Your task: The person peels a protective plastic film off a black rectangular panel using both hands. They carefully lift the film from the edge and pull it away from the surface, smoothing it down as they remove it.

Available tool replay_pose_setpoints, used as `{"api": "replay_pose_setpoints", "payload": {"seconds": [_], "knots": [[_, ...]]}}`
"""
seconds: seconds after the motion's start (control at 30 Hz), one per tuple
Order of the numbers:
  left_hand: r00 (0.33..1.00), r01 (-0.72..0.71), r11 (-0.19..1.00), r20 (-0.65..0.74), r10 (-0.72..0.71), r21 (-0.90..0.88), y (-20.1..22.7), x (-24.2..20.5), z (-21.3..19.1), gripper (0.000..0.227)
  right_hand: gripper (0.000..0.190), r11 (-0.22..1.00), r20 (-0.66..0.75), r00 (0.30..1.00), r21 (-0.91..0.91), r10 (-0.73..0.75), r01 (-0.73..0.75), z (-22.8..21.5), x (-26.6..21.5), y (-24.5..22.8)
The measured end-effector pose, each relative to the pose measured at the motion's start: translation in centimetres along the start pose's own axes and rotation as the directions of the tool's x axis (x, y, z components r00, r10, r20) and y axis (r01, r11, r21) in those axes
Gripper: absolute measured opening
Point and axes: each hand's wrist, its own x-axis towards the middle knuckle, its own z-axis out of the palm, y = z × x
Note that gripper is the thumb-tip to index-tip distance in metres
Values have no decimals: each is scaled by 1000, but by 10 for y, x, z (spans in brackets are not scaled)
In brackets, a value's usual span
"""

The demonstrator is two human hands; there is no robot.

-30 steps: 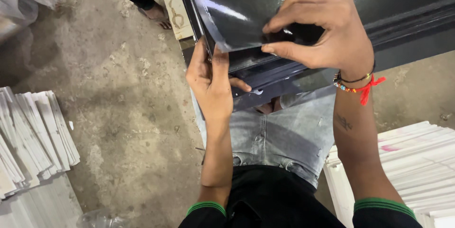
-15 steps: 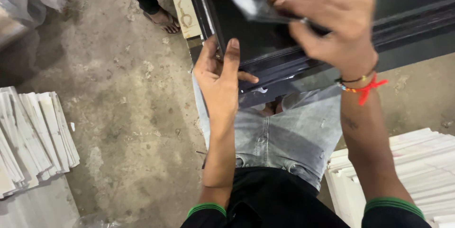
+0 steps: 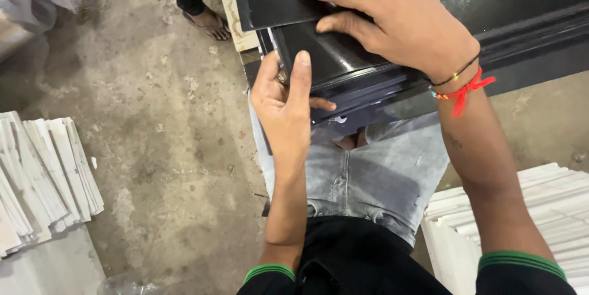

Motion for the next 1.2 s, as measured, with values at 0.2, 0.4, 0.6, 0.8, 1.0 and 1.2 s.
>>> {"api": "replay_pose_setpoints", "payload": {"seconds": [0.2,0.4,0.6,0.8,1.0,1.2], "knots": [[1000,-10,1000,-5,10,11,1,0,2,23,46,998,-44,997,-12,-62,62,-14,-7,-9],[994,-6,997,-110,14,76,-4,0,8,23,50,985,-50,998,167,-26,34,-17,-22,1],[989,-16,991,-146,35,135,-12,-3,5,20,44,988,-147,989,152,17,5,-11,-32,2],[987,-105,992,-114,113,68,-25,-6,-5,26,34,996,-243,969,88,50,-29,-7,-39,4],[995,-40,991,-88,52,127,-18,-3,-5,23,19,985,-284,952,156,113,-70,2,-56,9],[999,13,998,40,-16,65,-2,3,-10,19,14,987,-278,953,134,121,-86,2,-59,9]]}}
